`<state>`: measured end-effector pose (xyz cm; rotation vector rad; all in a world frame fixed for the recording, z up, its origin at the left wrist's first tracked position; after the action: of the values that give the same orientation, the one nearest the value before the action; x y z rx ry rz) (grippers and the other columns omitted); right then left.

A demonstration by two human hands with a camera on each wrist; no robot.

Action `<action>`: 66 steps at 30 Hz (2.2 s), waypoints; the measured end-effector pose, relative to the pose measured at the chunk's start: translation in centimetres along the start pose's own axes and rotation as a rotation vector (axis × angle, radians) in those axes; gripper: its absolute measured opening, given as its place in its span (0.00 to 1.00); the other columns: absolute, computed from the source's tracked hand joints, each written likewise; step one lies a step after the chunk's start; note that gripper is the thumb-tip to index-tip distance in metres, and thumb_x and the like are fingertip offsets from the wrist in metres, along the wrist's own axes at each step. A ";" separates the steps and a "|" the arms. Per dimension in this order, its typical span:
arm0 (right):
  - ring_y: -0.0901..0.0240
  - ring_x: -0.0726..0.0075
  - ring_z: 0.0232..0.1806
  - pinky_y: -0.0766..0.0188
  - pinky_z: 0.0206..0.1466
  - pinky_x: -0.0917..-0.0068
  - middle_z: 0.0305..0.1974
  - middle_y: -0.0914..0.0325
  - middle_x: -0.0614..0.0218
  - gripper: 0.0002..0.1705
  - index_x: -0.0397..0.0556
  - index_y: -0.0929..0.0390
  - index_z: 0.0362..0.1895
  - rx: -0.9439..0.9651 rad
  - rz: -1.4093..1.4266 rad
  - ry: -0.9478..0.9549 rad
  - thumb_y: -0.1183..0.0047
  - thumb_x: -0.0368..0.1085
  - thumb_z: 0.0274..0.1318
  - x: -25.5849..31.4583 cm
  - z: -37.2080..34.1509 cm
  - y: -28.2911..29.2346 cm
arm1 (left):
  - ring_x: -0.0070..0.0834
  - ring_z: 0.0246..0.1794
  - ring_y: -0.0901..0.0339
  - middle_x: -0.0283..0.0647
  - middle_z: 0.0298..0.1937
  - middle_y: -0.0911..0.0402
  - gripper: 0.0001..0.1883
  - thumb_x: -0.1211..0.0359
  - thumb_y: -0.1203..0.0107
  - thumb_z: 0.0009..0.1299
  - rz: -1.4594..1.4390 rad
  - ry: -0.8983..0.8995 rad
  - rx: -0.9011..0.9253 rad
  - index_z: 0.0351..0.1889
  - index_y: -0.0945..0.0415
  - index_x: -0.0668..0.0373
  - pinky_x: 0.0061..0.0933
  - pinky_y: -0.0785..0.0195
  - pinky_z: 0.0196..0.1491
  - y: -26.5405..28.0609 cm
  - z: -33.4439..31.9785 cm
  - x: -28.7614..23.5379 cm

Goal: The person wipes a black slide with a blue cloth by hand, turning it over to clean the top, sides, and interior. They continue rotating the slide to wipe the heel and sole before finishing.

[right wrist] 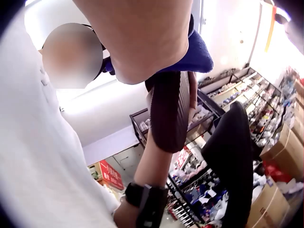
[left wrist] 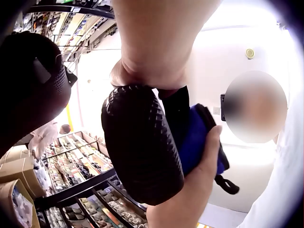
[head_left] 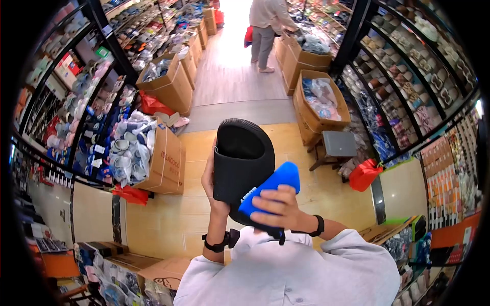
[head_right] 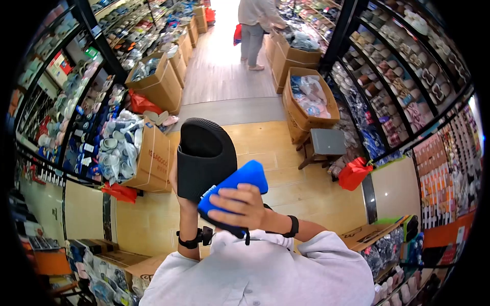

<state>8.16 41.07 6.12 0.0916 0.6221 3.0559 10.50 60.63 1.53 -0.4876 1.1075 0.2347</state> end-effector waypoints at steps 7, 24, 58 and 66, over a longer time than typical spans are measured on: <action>0.20 0.47 0.67 0.33 0.74 0.46 0.66 0.14 0.60 0.23 0.60 0.12 0.61 0.026 0.172 -0.198 0.29 0.51 0.64 -3.8 4.1 -3.6 | 0.43 0.82 0.31 0.55 0.85 0.35 0.40 0.57 0.44 0.83 0.005 -0.236 -0.088 0.86 0.42 0.70 0.45 0.39 0.83 7.4 -1.3 2.0; 0.18 0.55 0.64 0.30 0.72 0.52 0.64 0.13 0.65 0.20 0.63 0.10 0.58 0.102 0.364 0.061 0.30 0.52 0.66 -7.2 10.3 -22.7 | 0.37 0.79 0.28 0.56 0.85 0.33 0.44 0.65 0.38 0.75 0.327 -0.197 -0.368 0.86 0.43 0.73 0.39 0.38 0.81 21.9 9.0 -2.5; 0.16 0.57 0.65 0.30 0.73 0.53 0.63 0.12 0.66 0.22 0.59 0.11 0.60 0.254 0.192 -0.132 0.29 0.46 0.64 -10.6 28.8 -52.1 | 0.26 0.65 0.19 0.49 0.71 0.19 0.54 0.68 0.26 0.64 0.125 -0.015 0.021 0.87 0.44 0.69 0.27 0.27 0.68 46.0 31.7 -1.5; 0.18 0.61 0.67 0.32 0.75 0.57 0.65 0.13 0.71 0.21 0.62 0.11 0.61 0.257 -0.035 -0.132 0.33 0.49 0.67 -12.6 26.9 -52.0 | 0.25 0.63 0.18 0.46 0.69 0.18 0.45 0.75 0.40 0.74 0.021 0.172 0.221 0.89 0.46 0.64 0.26 0.26 0.67 41.5 38.8 3.5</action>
<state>22.92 99.02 9.80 0.2810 0.9904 2.8897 25.66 115.47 1.46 -0.3025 1.2902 0.0878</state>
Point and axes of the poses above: each hand's wrist, its own z-axis towards the middle knuckle, its own y-axis out of the back of the hand, x = y × z, the point moved 8 cm from there along z, towards the middle knuckle
